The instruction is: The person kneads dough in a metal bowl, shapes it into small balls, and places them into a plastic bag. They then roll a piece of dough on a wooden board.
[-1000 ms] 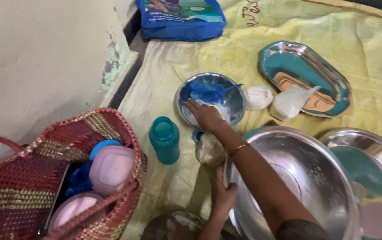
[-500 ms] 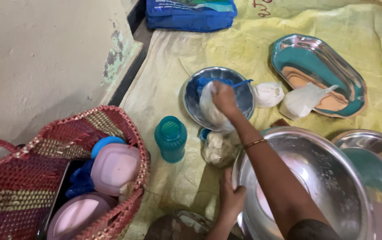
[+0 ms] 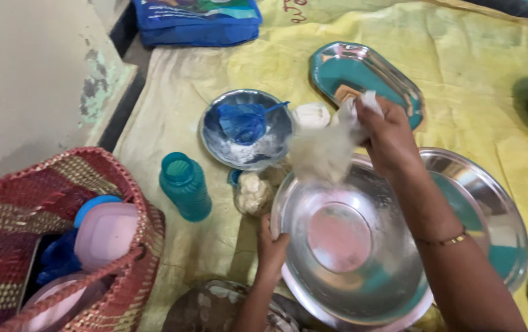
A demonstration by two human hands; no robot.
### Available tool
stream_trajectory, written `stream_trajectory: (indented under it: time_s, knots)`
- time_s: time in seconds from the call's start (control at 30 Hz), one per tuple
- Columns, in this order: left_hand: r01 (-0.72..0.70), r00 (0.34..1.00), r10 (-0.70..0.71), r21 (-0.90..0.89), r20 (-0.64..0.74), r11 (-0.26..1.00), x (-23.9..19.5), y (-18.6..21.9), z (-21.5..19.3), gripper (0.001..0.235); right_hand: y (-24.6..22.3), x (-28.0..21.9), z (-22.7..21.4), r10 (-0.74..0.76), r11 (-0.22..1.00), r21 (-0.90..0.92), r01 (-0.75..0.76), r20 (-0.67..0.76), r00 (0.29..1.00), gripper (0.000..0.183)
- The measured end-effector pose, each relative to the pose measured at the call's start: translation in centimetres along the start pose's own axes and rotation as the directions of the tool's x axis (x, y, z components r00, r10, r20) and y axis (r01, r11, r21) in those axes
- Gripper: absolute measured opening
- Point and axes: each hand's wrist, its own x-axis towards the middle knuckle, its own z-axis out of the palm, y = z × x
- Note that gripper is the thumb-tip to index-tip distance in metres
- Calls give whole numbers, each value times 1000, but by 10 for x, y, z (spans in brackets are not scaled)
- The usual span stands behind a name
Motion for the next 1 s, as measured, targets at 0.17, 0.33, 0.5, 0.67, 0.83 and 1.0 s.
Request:
stream_trajectory:
  time_s: [0.17,0.33,0.5,0.67,0.83,1.0]
  knots:
    - [-15,999,15,10,-29,1000,-2,1,2,59,43,-49,-41,292,917,-278,-284,-15,956,16]
    - [-81,992,94,148,-83,986,0,-6,1,64,138,-57,-84,354,909,-198,-368,-104,929,16]
    - [-1,999,3,37,-45,999,2,-9,0,65,214,-41,-105,-385,556,-767,322,106,917,29]
    - [-13,998,17,64,-53,998,1,-7,0,65,253,-62,-116,-302,281,-884,374,289,909,21]
    - [-30,998,32,32,-52,999,0,-5,3,58,294,-99,-134,-196,278,-890,361,315,929,36]
    - [1,998,4,76,-64,997,-2,-2,1,57,323,-109,-147,265,924,-324,-203,160,951,32]
